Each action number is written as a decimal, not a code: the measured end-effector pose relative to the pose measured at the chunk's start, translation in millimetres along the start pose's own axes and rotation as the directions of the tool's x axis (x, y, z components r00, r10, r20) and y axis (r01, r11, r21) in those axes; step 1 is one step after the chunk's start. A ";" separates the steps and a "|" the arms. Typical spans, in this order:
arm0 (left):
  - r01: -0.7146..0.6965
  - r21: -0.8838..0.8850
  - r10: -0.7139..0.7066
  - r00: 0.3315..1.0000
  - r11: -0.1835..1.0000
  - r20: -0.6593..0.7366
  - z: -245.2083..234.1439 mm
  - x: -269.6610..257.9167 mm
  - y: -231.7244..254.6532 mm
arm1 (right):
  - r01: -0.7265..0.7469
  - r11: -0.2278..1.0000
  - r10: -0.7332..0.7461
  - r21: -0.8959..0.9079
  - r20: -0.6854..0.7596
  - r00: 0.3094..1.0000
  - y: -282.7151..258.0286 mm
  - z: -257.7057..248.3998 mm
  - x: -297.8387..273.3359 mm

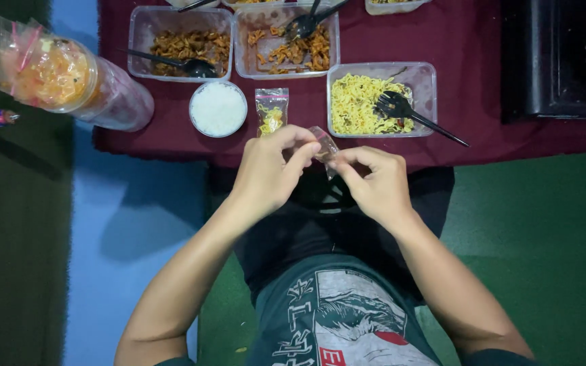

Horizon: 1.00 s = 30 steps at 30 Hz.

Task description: Prepare a meal by scooping various ingredients from containers into a plastic bowl and adding condiments from packets.

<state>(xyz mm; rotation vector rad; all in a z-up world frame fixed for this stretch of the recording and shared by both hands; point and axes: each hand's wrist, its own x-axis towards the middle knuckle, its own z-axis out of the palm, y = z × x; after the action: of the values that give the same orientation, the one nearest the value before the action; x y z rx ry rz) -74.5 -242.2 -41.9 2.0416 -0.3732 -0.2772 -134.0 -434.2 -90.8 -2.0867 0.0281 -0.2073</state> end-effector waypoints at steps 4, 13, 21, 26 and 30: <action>0.032 -0.048 -0.033 0.999 0.998 -0.027 0.0 -3.0 -5.1 | 0.062 0.998 -0.062 0.022 -0.004 0.998 4.7 -2.1 -1.7; 0.086 -0.088 -0.095 0.991 0.992 -0.099 -11.7 2.8 -4.1 | 0.244 0.968 -0.246 -0.065 -0.026 0.969 -7.8 -40.9 4.7; 0.269 -0.194 -0.286 0.956 0.943 -0.064 -24.0 15.2 -3.4 | 0.185 0.981 -0.186 -0.055 -0.024 0.982 9.4 -28.4 5.6; 0.284 -0.240 -0.298 0.954 0.928 -0.023 -19.8 14.3 -4.7 | -0.025 0.998 0.024 0.064 0.023 0.999 2.4 -6.3 10.3; 0.261 -0.177 -0.272 0.961 0.949 -0.041 -18.5 4.5 2.0 | 0.022 0.999 -0.022 0.030 0.018 1.000 8.4 -10.4 8.8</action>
<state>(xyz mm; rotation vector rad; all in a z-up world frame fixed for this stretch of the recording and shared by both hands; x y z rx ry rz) -64.2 -229.9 -31.6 1.9246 -0.0287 -0.3930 -126.4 -448.2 -91.8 -2.0595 -0.0092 -0.2008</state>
